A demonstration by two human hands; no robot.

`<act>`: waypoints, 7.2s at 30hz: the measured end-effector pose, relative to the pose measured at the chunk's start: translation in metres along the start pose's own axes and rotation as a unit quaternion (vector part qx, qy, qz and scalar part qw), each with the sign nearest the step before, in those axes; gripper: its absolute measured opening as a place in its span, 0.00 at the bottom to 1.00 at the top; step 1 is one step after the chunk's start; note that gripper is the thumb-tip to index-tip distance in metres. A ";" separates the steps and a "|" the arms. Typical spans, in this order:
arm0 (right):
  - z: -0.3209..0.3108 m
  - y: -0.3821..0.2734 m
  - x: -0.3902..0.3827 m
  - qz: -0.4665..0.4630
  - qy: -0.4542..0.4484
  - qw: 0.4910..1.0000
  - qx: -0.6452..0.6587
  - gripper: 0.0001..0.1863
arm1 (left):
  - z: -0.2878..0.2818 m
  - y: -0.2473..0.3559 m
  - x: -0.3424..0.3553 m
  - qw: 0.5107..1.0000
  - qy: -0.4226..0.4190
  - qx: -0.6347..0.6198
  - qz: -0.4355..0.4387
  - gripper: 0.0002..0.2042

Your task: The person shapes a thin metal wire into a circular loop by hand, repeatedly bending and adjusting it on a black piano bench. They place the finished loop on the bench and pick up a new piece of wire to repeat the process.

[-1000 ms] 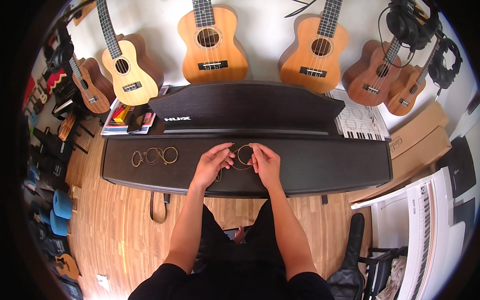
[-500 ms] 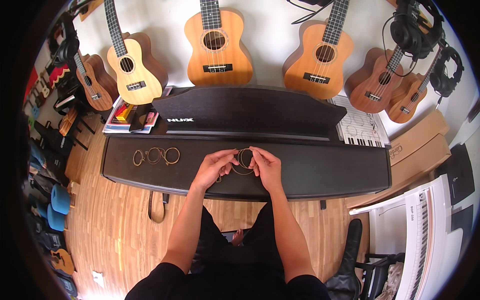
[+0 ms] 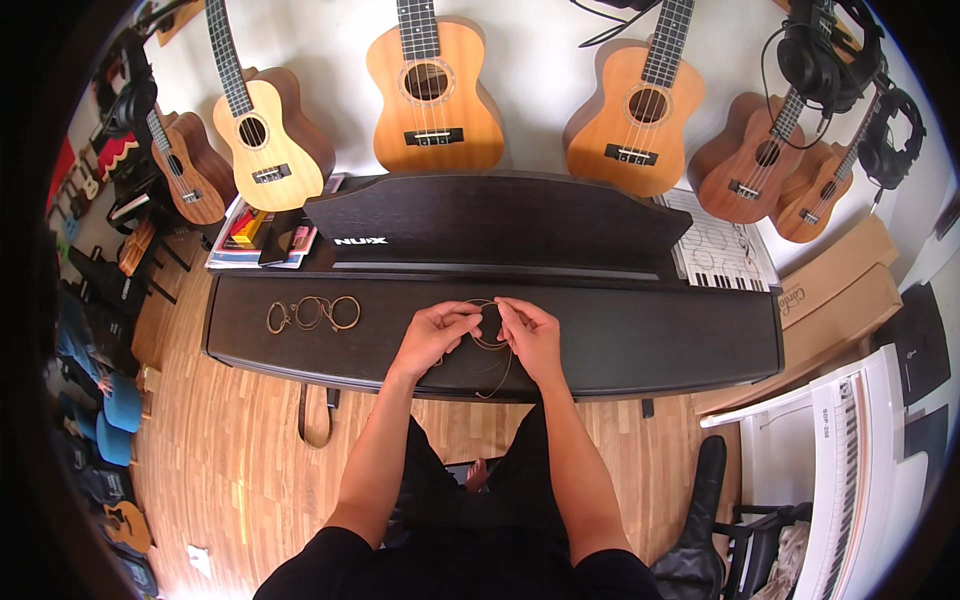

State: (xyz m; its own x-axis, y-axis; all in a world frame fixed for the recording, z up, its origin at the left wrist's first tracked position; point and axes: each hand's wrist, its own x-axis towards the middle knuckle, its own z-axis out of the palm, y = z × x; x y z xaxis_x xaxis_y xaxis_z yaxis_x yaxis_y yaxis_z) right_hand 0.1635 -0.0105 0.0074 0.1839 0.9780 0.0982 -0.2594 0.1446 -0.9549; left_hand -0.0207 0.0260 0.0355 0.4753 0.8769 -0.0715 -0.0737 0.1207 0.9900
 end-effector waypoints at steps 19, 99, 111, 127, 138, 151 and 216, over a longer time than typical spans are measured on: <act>0.001 -0.008 -0.002 0.054 -0.125 0.989 -0.049 0.14 | -0.008 -0.021 0.008 0.962 0.090 -0.252 0.045 0.13; 0.009 -0.006 -0.002 0.007 0.045 0.999 0.015 0.10 | 0.027 -0.008 -0.007 0.900 -0.151 -0.406 -0.052 0.13; 0.011 -0.002 -0.004 -0.030 0.055 0.996 -0.056 0.10 | 0.048 -0.016 -0.015 0.994 0.074 -0.075 0.021 0.16; 0.011 0.009 -0.002 -0.123 0.126 0.978 -0.114 0.11 | 0.022 -0.002 -0.055 0.987 0.140 0.014 0.082 0.15; 0.013 0.003 -0.005 -0.096 0.127 0.979 -0.126 0.10 | -0.020 0.025 -0.120 0.999 0.023 -0.007 0.039 0.17; 0.012 -0.004 -0.009 -0.068 -0.003 0.974 -0.217 0.10 | -0.014 0.018 -0.049 0.808 0.275 0.390 0.345 0.20; -0.008 -0.013 0.000 0.058 -0.094 0.991 -0.076 0.09 | -0.009 -0.017 -0.010 0.998 0.044 -0.018 0.050 0.14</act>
State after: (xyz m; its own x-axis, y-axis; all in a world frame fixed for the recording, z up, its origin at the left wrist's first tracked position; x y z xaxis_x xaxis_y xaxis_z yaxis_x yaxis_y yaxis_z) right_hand 0.1741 -0.0137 0.0181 -0.0229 0.9995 0.0213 -0.1202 0.0183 -0.9926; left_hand -0.0323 0.0191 0.0187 0.3844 0.9230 0.0150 -0.1489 0.0460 0.9878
